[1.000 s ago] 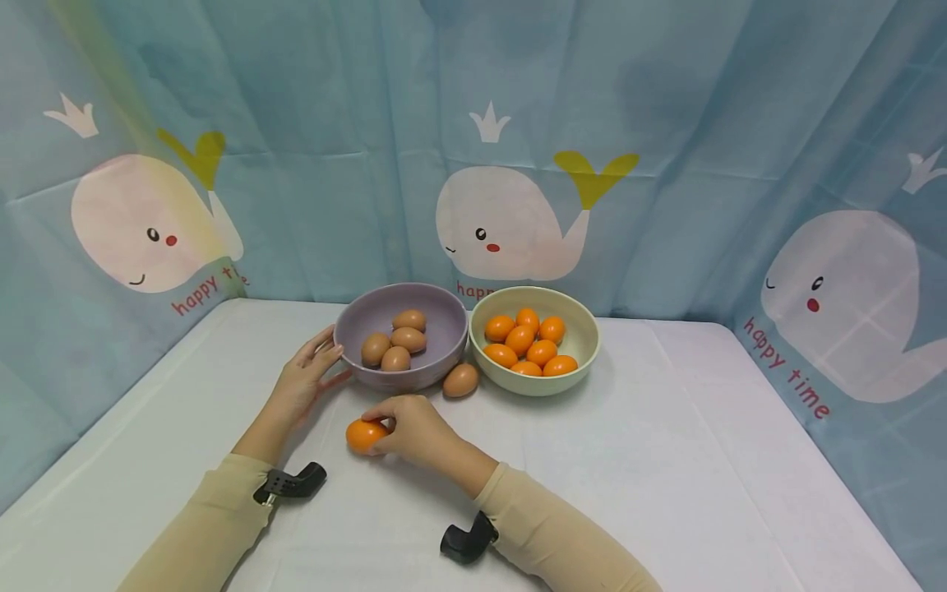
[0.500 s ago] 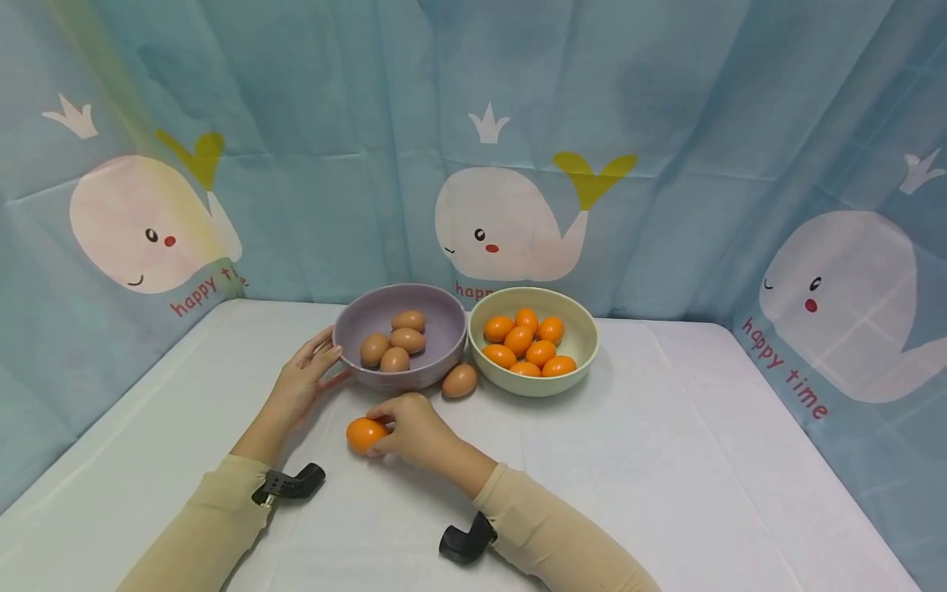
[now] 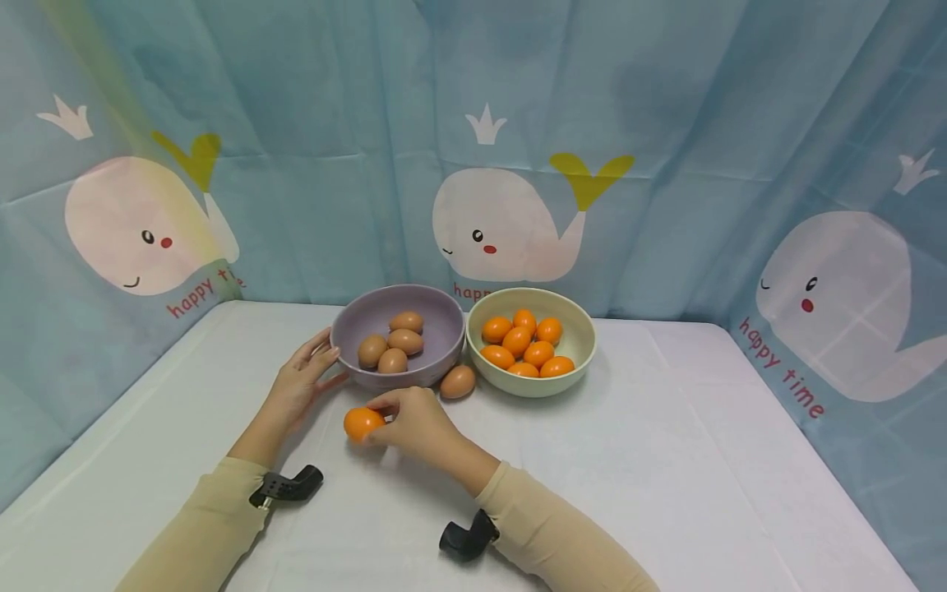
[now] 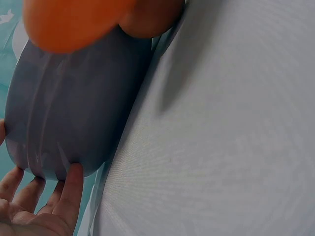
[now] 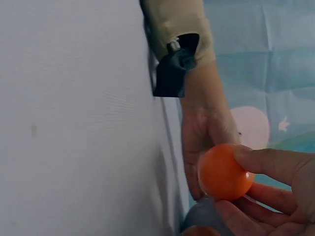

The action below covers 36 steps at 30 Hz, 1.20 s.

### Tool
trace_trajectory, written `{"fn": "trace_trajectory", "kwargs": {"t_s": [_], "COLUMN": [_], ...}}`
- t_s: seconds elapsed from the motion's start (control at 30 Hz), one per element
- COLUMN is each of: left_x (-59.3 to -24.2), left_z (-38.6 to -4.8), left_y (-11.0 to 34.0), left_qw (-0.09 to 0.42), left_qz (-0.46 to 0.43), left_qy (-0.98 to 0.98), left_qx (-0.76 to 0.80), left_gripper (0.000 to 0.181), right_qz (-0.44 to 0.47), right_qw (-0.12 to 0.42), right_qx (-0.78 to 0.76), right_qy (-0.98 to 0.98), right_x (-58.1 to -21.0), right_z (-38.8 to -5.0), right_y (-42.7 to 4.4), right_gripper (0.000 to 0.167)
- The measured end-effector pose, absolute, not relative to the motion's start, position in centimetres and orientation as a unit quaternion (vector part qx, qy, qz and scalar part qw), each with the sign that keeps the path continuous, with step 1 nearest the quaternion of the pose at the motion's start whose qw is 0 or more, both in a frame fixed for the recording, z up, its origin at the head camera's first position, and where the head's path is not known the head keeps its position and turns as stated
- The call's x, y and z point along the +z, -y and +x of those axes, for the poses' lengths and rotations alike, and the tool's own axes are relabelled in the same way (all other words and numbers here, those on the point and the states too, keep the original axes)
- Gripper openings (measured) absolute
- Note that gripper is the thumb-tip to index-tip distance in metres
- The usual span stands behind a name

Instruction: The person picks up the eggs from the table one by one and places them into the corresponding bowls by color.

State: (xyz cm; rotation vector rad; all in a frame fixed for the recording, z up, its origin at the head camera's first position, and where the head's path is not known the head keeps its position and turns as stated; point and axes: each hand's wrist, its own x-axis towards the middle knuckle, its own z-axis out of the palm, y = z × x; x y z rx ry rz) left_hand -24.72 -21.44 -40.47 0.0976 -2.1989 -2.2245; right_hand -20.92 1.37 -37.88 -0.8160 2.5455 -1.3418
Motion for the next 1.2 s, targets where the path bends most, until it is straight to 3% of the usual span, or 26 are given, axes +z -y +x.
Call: {"fn": "trace_trajectory", "kwargs": {"t_s": [0.27, 0.5, 0.73, 1.2], "left_x": [-40.6, -40.7, -40.7, -40.8], "left_z": [-24.8, -24.7, -24.8, -24.8], "left_y": [21.4, 21.5, 21.6, 21.6], "left_qw": [0.008, 0.007, 0.007, 0.011], "left_qz": [0.031, 0.025, 0.022, 0.019], "left_qy": [0.698, 0.695, 0.693, 0.698], "left_qx": [-0.716, -0.719, -0.720, -0.715], "left_gripper": [0.064, 0.065, 0.066, 0.067], "right_qz": [-0.216, -0.208, -0.164, -0.113], "right_qw": [0.109, 0.061, 0.066, 0.012], "right_qx": [-0.528, -0.517, -0.553, -0.568], "right_qy": [-0.814, -0.828, -0.814, -0.815], "right_x": [-36.0, -34.3, -33.0, -30.5], "right_z": [-21.3, -21.7, -22.4, -23.9], "right_y": [-2.4, -3.7, -5.1, -9.0], "right_gripper": [0.041, 0.040, 0.040, 0.048]}}
